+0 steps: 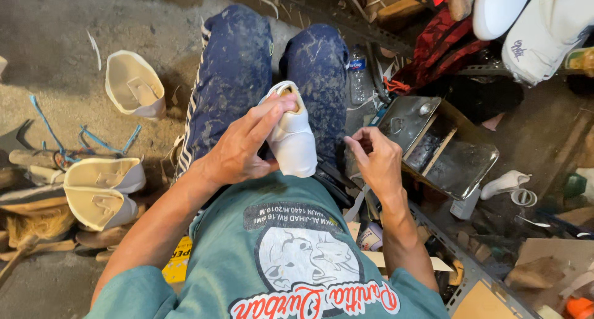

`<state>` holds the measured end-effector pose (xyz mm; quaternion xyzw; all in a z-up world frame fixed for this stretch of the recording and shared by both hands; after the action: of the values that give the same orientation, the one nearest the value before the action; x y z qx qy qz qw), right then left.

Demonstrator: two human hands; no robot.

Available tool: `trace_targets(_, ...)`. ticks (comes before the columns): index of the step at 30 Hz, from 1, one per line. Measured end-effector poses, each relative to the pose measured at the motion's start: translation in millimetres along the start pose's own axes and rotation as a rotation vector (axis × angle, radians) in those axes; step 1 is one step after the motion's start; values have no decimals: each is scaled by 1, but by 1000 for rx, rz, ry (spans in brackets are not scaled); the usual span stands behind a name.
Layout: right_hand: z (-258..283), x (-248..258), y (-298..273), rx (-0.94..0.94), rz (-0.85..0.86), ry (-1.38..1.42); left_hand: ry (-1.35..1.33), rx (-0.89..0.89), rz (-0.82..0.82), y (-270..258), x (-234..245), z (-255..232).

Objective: The person works on a white shoe while seated on the floor, using pliers to remove staples and a hammer to tap the shoe. They also use a brush to clean the shoe and handle a small white object.

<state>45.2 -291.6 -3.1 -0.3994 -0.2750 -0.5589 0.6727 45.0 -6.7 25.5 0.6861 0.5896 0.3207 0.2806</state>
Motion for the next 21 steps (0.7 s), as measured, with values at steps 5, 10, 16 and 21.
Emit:
trace_targets(5,13,4,31,28,-75,73,-94,333,197,23,8,27)
trace_targets(10,43,14,57,171,-52,62,-182,426,149,23,0,76)
trace_targets(16,43,39,91,179,-119,109,-246,602,280,36,-19,99)
trace_targets(21,28,91,146,194,-308,84,-276,577,263,37,-28,103)
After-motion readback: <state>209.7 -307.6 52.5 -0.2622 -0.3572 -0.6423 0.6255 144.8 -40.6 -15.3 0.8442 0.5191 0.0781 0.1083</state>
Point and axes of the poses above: each hand's wrist, its own y-axis towards the middle knuckle, its own x-axis out of the back of the hand, z = x × y, the point moved 6 cm from there along y, towards the middle knuckle, and after that the axes turned 10 degrees about -x, right-handed, at the moved point
